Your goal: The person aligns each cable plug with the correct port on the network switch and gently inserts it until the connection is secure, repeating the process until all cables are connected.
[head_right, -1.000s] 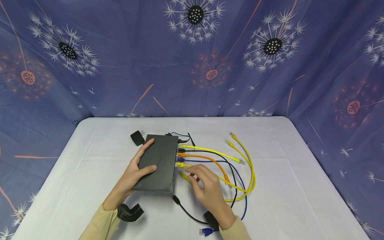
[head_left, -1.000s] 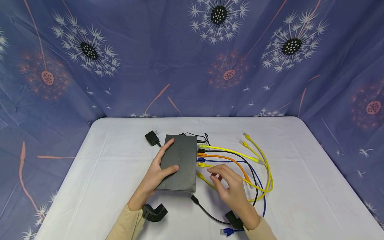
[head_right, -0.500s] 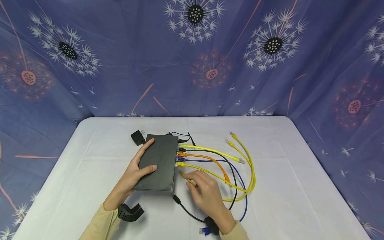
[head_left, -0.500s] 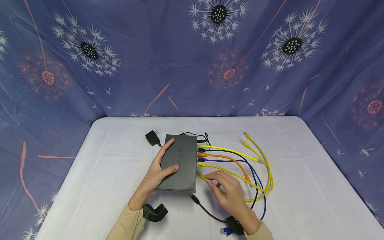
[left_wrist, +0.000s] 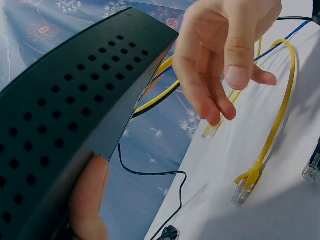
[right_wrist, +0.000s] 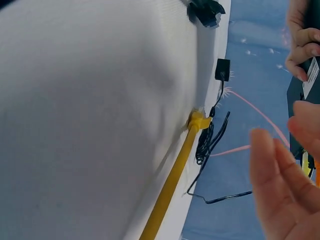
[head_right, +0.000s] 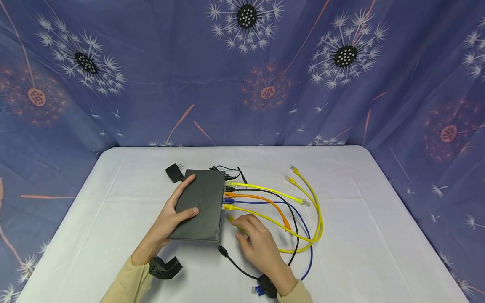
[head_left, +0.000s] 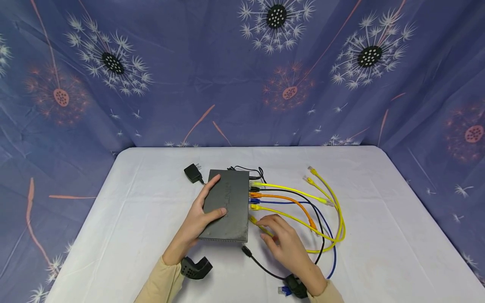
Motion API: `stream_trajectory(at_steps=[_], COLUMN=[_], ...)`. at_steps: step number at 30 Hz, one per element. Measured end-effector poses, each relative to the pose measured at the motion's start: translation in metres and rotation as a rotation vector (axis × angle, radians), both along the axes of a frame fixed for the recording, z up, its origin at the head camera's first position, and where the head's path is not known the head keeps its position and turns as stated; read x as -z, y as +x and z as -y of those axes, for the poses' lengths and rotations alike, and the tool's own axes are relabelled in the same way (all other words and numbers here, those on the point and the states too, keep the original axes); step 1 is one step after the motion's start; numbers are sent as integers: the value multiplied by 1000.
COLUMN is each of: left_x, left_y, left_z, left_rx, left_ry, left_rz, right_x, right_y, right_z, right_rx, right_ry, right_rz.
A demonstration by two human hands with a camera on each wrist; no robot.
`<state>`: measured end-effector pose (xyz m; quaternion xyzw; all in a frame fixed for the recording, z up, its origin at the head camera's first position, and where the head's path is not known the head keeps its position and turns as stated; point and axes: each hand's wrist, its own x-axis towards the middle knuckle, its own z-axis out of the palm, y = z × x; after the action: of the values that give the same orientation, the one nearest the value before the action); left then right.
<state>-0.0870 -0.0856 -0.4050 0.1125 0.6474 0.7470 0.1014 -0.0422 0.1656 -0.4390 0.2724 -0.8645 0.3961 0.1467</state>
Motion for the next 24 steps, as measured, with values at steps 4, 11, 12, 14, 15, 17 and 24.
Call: stream_trajectory(at_steps=[4, 11, 12, 14, 15, 17, 24], left_x=[1, 2, 2, 2, 2, 3, 4], left_y=[0, 0, 1, 1, 1, 1, 1], left_z=[0, 1, 1, 1, 1, 1, 1], left_rx=[-4, -4, -4, -2, -2, -3, -7], left_ry=[-1, -7, -6, -1, 0, 0, -8], left_rz=[6, 12, 12, 15, 16, 19, 17], right_x=[0, 1, 1, 1, 2, 2, 3], right_y=[0, -1, -1, -1, -1, -1, -1], right_z=[0, 0, 0, 0, 0, 1, 2], right_rx=[31, 75, 79, 89, 96, 107, 130], right_ry=[32, 97, 103, 116, 124, 138, 184], right_rz=[65, 152, 158, 170, 181, 209, 291])
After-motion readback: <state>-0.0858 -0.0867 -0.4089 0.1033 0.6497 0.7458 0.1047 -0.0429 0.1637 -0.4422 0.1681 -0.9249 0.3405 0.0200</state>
